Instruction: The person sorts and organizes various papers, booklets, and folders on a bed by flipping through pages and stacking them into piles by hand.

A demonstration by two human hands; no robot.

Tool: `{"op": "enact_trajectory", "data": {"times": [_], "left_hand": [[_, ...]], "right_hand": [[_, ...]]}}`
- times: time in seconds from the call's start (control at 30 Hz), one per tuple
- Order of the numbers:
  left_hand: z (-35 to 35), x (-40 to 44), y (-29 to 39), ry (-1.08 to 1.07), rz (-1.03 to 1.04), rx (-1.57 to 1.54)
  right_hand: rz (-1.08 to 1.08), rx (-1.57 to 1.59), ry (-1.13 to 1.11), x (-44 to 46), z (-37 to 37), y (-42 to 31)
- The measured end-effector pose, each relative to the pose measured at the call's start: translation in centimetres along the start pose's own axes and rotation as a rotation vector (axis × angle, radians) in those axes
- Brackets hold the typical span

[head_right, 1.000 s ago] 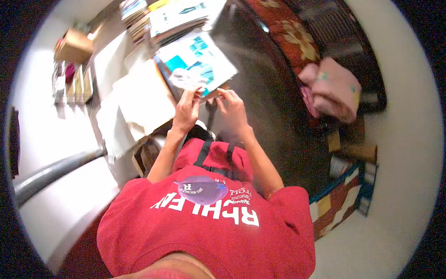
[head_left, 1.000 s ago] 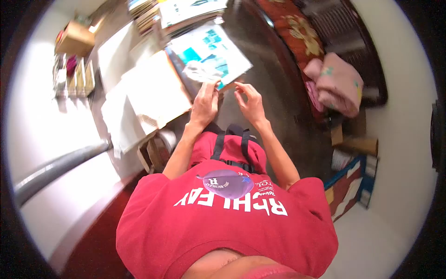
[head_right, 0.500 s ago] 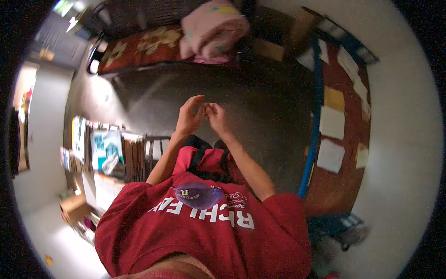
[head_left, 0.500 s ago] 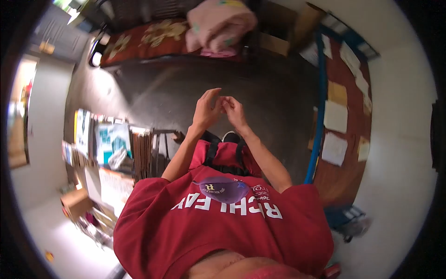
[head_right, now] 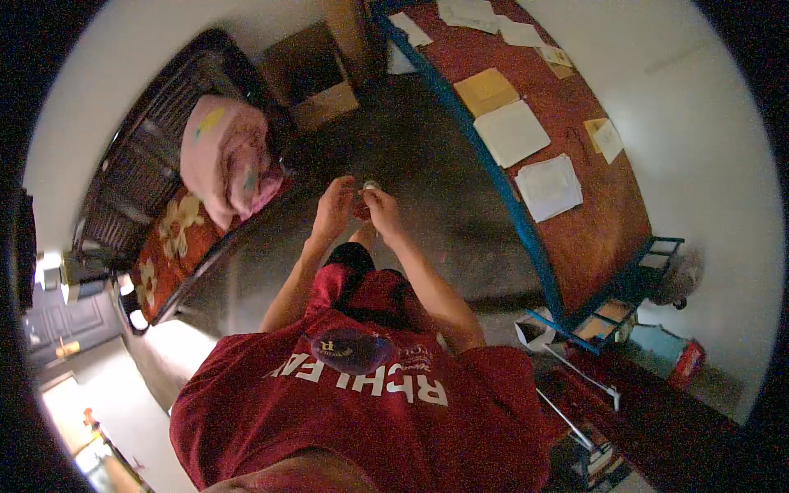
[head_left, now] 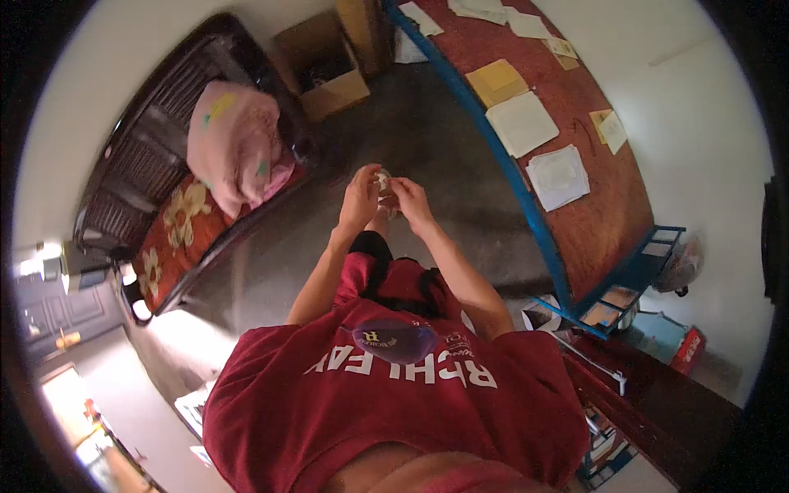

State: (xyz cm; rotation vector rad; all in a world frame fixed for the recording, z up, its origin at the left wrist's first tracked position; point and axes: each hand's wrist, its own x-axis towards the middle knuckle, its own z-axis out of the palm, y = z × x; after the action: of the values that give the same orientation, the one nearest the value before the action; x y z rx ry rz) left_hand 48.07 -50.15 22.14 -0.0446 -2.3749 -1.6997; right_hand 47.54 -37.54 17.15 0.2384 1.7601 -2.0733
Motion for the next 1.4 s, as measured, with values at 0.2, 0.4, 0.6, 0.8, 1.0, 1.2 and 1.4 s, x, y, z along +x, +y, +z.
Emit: {"op": "enact_trajectory", "data": {"times": [0.2,0.4,0.6,0.8,1.0,1.2,1.4], "left_hand": [[2.1,12.2,-2.9,-0.259,-0.091,0.180],[5.1,22.4,-3.7,-0.336,-0.122,0.144],[9.9,30.7,-3.4,-0.499,-0.076,0.096],[16.1,38.4,-6.5,-0.647,-0.082,0.021],[21.2,47.9,-7.7,-0.776,-0.264,0.116],[24.6,55.3,-9.7,-0.748,-0.110,0.164],[30.1,60.3,-10.7,-0.773,-0.272,0.096]], "right_hand": [[0.032,0.230,0.101,7.5,-4.0,-7.3],[0.062,0.253,0.249,12.7,-7.8,-10.1],[0.092,-0.007,0.357,15.3,-12.2,-9.1],[0.103,-0.052,0.521,23.2,-18.3,-4.4],[0.042,0.048,0.476,35.0,-22.1,-11.5],[-0.160,-0.305,0.513,41.6,-25.4,-13.4],[-0.041,-0.356,0.527,44.9,-28.7,-16.7]]}}
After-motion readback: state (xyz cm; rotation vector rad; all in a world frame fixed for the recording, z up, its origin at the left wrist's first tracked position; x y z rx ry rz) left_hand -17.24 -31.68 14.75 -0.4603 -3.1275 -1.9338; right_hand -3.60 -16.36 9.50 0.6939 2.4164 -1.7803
